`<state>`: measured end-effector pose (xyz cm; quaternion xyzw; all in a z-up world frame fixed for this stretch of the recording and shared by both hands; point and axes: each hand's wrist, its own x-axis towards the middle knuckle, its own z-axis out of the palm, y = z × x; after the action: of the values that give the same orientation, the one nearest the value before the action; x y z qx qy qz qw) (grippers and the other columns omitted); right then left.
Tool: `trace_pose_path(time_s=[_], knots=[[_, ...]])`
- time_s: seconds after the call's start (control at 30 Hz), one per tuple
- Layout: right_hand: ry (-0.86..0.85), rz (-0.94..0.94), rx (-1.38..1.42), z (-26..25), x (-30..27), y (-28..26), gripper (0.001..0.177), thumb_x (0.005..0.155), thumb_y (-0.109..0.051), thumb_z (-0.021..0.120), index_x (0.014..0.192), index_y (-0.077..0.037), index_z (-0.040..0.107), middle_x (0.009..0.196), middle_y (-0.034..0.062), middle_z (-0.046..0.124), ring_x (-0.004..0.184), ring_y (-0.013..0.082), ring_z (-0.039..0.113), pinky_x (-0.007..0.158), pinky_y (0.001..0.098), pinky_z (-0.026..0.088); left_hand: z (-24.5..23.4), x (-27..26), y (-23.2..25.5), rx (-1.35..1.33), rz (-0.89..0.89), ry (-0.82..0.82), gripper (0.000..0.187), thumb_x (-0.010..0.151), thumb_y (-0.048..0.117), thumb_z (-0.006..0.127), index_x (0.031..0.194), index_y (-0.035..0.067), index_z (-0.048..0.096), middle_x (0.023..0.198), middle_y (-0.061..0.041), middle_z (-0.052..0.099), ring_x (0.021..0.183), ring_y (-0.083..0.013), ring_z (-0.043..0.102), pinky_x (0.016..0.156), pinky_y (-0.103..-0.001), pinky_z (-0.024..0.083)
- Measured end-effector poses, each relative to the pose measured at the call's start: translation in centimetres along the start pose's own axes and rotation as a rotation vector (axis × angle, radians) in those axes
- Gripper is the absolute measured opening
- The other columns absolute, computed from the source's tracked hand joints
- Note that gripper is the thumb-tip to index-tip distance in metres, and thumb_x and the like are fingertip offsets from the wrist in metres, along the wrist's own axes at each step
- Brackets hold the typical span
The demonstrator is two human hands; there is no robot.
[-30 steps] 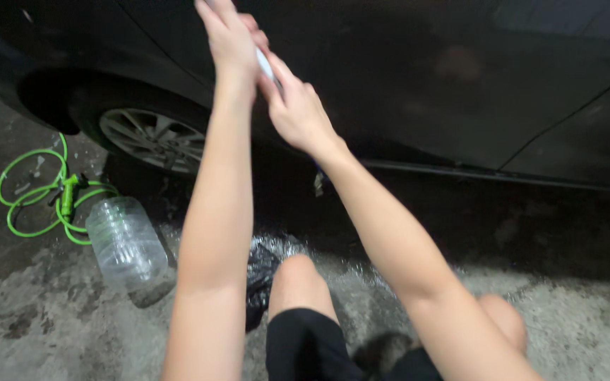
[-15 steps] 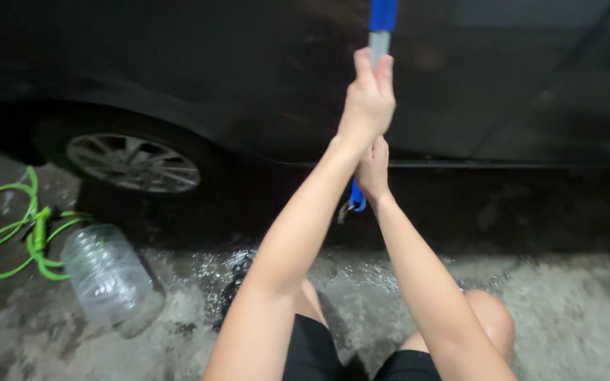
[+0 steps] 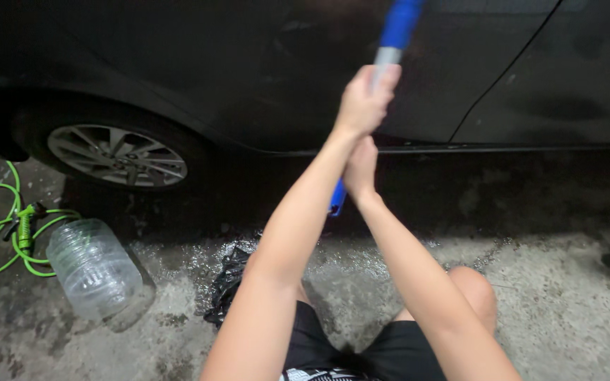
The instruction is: The person rinses a dark-colored car with a green hose, then applies soap using a blue long-handled brush and scrubs the rear and side panels. The person continues scrubbing the lower side panels and wheel area.
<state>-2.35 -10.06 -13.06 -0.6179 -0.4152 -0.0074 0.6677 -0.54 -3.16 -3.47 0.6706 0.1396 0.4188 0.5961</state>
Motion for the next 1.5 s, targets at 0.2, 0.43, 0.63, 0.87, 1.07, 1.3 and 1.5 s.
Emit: trace_pose_path(time_s=[0.2, 0.43, 0.63, 0.87, 1.07, 1.3, 1.5], knots=[[-0.374, 0.088, -0.436, 3.2, 3.0, -6.2, 0.038, 0.105, -0.038, 0.047, 0.107, -0.002, 0.058, 0.084, 0.0301, 0.068, 0.081, 0.0516, 0.067, 0.068, 0.0569, 0.053, -10.4, -0.6, 1.8, -0.471, -0.105, 0.437, 0.045, 0.102, 0.057, 0.045, 0.093, 0.013, 0.047, 0.058, 0.003, 0.044, 0.038, -0.006, 0.039, 0.033, -0.024, 0.033], [-0.455, 0.09, -0.542, 2.3, 4.6, -8.5, 0.041, 0.102, -0.043, 0.05, 0.093, -0.005, 0.061, 0.082, 0.0253, 0.07, 0.081, 0.0479, 0.068, 0.071, 0.0567, 0.052, -11.2, 0.3, 3.1, -0.512, -0.095, 0.652, 0.052, 0.101, 0.063, 0.038, 0.093, 0.012, 0.037, 0.057, 0.001, 0.041, 0.038, -0.0083, 0.037, 0.032, -0.026, 0.032], [-0.207, 0.163, -0.23, -2.3, -0.7, 0.0, 0.037, 0.102, -0.034, 0.053, 0.11, 0.0, 0.066, 0.092, 0.0269, 0.071, 0.09, 0.0424, 0.069, 0.073, 0.0484, 0.055, -1.7, -3.1, -1.6, 0.081, -0.009, 0.441, 0.053, 0.106, 0.06, 0.04, 0.104, 0.009, 0.052, 0.068, -0.008, 0.058, 0.057, -0.0226, 0.06, 0.05, -0.038, 0.047], [0.047, 0.218, 0.224, -6.6, -1.5, 3.0, 0.022, 0.096, -0.014, 0.071, 0.104, 0.005, 0.064, 0.092, 0.0081, 0.072, 0.084, 0.0146, 0.065, 0.071, 0.0334, 0.053, 7.7, -1.4, -2.0, 0.331, -0.094, -0.056, 0.058, 0.096, 0.061, 0.049, 0.12, 0.008, 0.056, 0.086, -0.023, 0.074, 0.09, -0.0433, 0.073, 0.076, -0.049, 0.058], [0.118, 0.339, 0.369, -4.9, 1.9, 0.0, 0.021, 0.095, -0.01, 0.072, 0.108, -0.001, 0.057, 0.094, 0.0024, 0.066, 0.081, 0.0121, 0.062, 0.067, 0.0302, 0.052, 8.4, 2.9, 0.8, 0.415, -0.056, -0.367, 0.054, 0.094, 0.06, 0.053, 0.101, 0.008, 0.065, 0.077, -0.011, 0.076, 0.072, -0.0253, 0.077, 0.068, -0.041, 0.059], [-0.001, 0.154, 0.333, 0.7, 2.7, -4.0, 0.017, 0.098, -0.013, 0.066, 0.107, 0.001, 0.06, 0.094, 0.006, 0.069, 0.086, 0.0126, 0.065, 0.073, 0.0296, 0.053, -0.3, 2.5, 2.4, 0.287, 0.14, -0.028, 0.051, 0.105, 0.056, 0.047, 0.095, 0.009, 0.063, 0.075, -0.009, 0.07, 0.067, -0.0216, 0.071, 0.065, -0.037, 0.056], [-0.256, 0.174, -0.052, 5.8, 4.6, -6.9, 0.046, 0.111, -0.039, 0.037, 0.105, -0.001, 0.06, 0.081, 0.0172, 0.067, 0.072, 0.0258, 0.065, 0.065, 0.0413, 0.053, -11.2, 2.6, 3.3, -0.273, -0.062, 0.133, 0.051, 0.102, 0.062, 0.04, 0.099, 0.013, 0.054, 0.058, 0.002, 0.044, 0.042, -0.0079, 0.039, 0.038, -0.026, 0.031]])
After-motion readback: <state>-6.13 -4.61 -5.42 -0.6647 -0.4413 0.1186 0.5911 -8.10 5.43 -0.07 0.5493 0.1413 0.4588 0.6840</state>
